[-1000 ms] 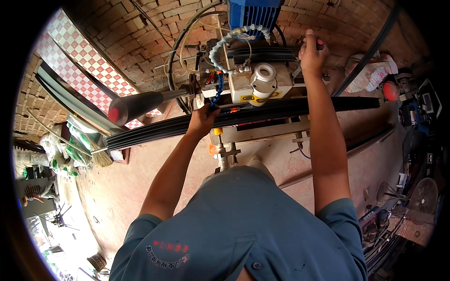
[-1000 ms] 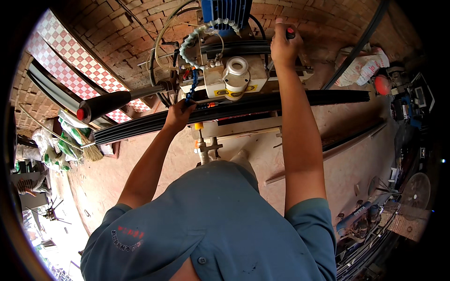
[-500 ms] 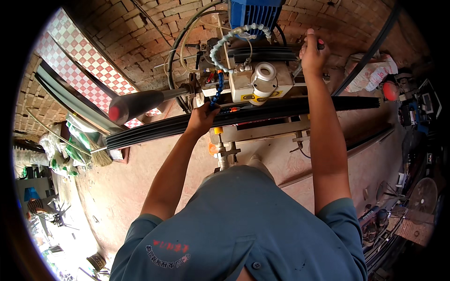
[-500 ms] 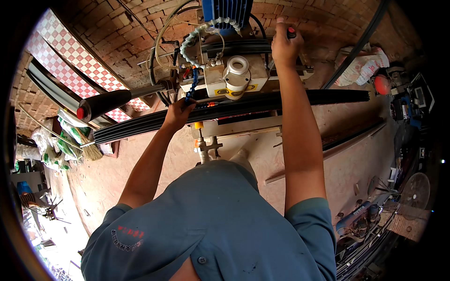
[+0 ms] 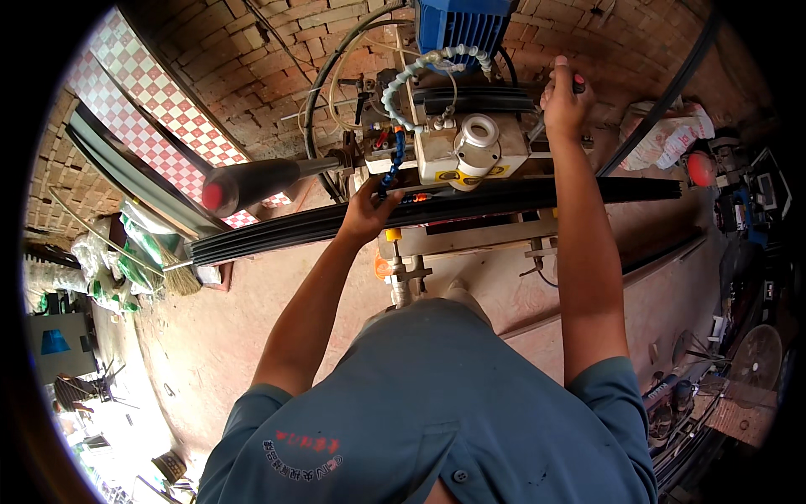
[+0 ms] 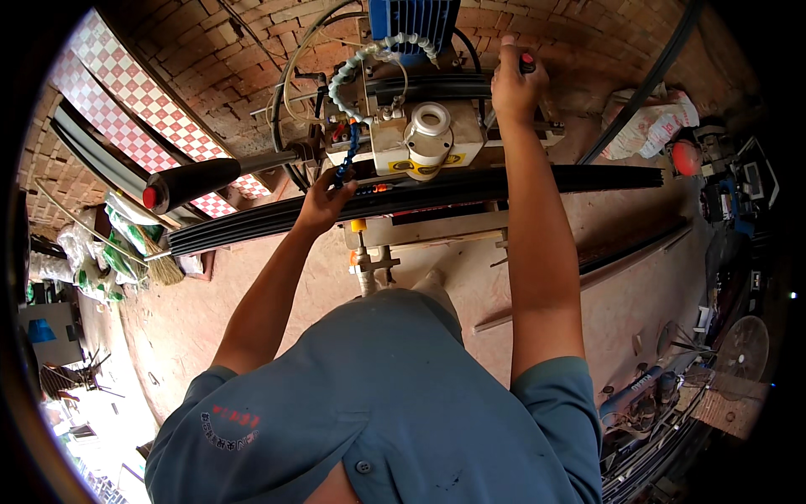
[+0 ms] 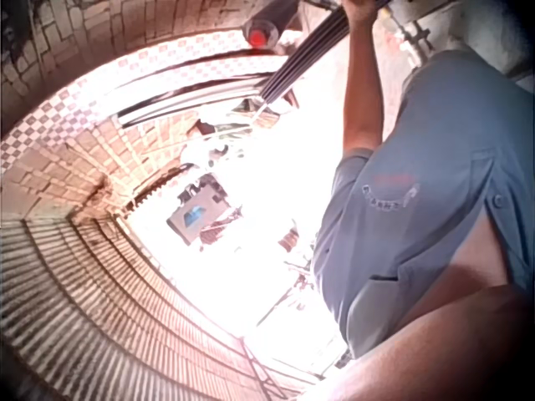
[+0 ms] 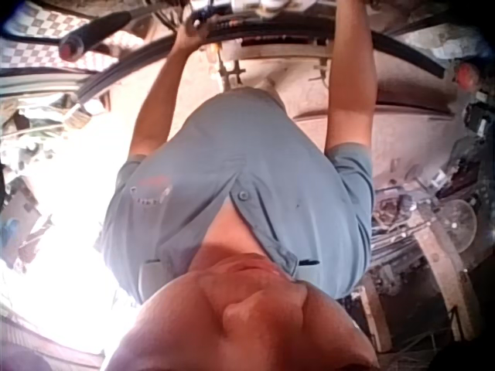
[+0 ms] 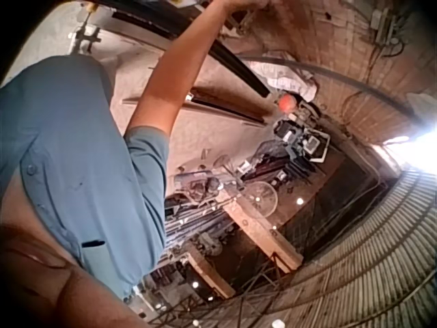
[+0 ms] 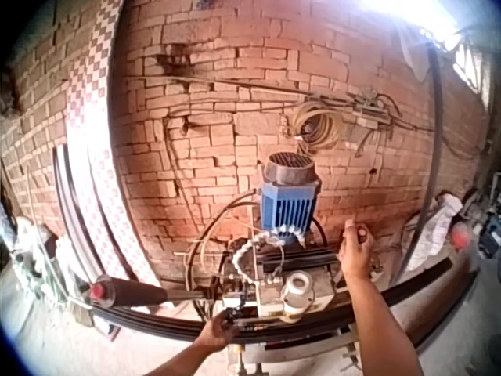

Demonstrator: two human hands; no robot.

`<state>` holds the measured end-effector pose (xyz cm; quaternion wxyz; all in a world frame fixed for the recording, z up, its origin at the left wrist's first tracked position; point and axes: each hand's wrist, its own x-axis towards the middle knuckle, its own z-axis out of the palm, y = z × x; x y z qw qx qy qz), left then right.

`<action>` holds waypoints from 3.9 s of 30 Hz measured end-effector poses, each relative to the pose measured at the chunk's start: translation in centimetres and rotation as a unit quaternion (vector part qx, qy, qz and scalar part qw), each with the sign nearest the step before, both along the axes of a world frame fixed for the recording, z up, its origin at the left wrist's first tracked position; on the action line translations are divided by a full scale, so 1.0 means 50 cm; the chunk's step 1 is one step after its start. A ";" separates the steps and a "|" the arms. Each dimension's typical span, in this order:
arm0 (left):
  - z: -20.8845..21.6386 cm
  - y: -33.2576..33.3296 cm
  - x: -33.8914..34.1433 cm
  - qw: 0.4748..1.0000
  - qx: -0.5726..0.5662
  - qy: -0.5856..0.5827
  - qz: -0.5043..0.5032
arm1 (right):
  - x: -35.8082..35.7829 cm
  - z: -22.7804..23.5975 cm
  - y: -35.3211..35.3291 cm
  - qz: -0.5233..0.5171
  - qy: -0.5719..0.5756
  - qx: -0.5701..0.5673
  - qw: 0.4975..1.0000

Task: The person operates a pipe bending machine, adjusting controls and levers to bend a long black pipe. They repeatedly position the pipe, engage the bending mechanism, and release it to produce curved sections.

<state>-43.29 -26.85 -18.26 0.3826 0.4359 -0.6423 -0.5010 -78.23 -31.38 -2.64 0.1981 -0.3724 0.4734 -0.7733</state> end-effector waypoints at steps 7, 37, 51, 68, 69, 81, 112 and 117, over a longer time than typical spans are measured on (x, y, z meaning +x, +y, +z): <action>-0.008 -0.020 -0.059 0.991 0.078 0.070 0.083 | 0.003 0.003 0.004 0.006 0.005 0.016 1.000; -0.036 -0.033 -0.051 0.984 0.072 0.130 0.093 | -0.005 -0.004 0.000 0.017 0.008 -0.012 1.000; -0.040 -0.004 0.000 0.979 -0.046 -0.199 0.019 | -0.010 -0.008 0.004 0.022 0.030 -0.005 0.999; -0.067 0.003 -0.011 0.973 -0.088 -0.206 0.052 | -0.004 -0.005 0.002 0.009 0.011 -0.006 1.000; -0.069 0.002 -0.012 0.973 -0.085 -0.207 0.052 | -0.004 -0.005 0.002 0.009 0.010 -0.005 1.000; -0.027 0.053 0.120 0.976 -0.107 0.034 0.188 | -0.003 -0.008 0.004 0.022 0.007 -0.019 1.000; 0.527 -0.044 0.121 0.935 -0.257 0.238 0.050 | -0.009 -0.006 0.013 0.064 0.023 -0.067 0.995; 0.516 -0.059 0.151 0.921 -0.229 0.314 0.026 | 0.010 0.006 0.017 0.023 0.066 -0.053 0.996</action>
